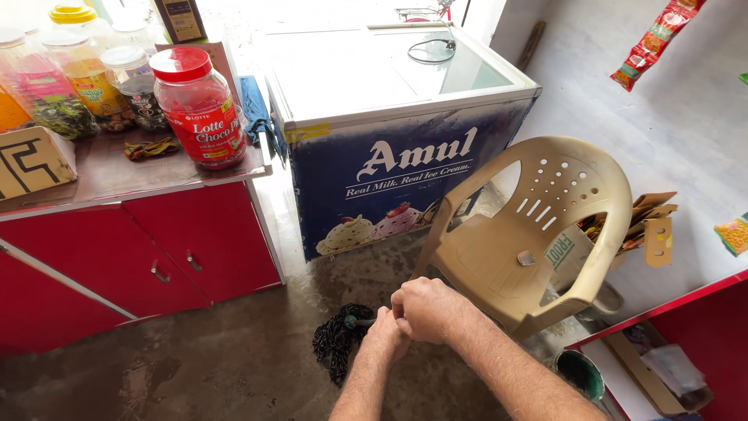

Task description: The recorder mops the floor and then wipes down a plastic chair in a grocery store environment.

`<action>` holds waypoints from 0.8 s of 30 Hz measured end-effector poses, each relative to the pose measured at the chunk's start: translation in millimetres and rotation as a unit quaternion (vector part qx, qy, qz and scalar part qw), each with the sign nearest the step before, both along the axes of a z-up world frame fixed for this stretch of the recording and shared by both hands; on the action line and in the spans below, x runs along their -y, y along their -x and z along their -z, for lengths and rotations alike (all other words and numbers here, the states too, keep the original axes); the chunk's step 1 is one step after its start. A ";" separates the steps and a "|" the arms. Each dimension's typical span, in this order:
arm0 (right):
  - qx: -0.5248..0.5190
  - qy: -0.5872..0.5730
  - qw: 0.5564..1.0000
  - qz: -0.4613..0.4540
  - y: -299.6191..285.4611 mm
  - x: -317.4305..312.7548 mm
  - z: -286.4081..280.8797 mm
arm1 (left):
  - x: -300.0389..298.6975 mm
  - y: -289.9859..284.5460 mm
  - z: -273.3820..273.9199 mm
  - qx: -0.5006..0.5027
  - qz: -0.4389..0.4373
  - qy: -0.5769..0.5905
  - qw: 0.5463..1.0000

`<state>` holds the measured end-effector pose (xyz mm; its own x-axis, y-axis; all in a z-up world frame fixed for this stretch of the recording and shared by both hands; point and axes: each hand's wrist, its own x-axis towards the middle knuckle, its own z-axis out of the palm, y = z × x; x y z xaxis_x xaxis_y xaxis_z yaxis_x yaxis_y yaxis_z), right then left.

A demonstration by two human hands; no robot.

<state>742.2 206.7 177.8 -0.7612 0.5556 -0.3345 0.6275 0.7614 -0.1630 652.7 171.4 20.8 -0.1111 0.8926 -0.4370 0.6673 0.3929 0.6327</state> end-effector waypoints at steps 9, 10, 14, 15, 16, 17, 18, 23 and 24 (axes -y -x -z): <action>0.012 0.024 0.996 0.084 2.3 -16.8 -15.5 | -20.0 -4.6 -28.3 0.049 -0.046 0.056 0.996; 0.012 0.023 0.996 0.086 0.4 -20.2 -17.2 | -23.9 -6.2 -30.2 0.048 -0.045 0.055 0.996; 0.002 0.019 0.995 0.094 -10.7 -35.1 -17.1 | -37.2 -17.3 -42.6 0.056 -0.043 0.049 0.996; -0.002 0.016 0.995 0.095 -13.7 -39.6 -15.7 | -40.7 -20.5 -47.2 0.066 -0.049 0.051 0.995; -0.002 0.015 0.995 0.095 -15.8 -45.5 -15.9 | -45.6 -22.1 -50.5 0.066 -0.049 0.050 0.995; -0.008 0.012 0.995 0.094 -17.7 -51.2 -15.8 | -50.4 -23.6 -53.5 0.074 -0.048 0.045 0.995; -0.012 0.011 0.995 0.094 -19.9 -55.3 -14.3 | -52.8 -25.6 -55.2 0.083 -0.048 0.042 0.994; -0.008 0.010 0.995 0.096 -23.7 -76.2 -14.2 | -66.6 -34.0 -67.3 0.121 -0.089 0.039 0.988; -0.004 0.010 0.995 0.097 -22.2 -80.0 -13.8 | -68.5 -33.3 -69.8 0.129 -0.102 0.036 0.986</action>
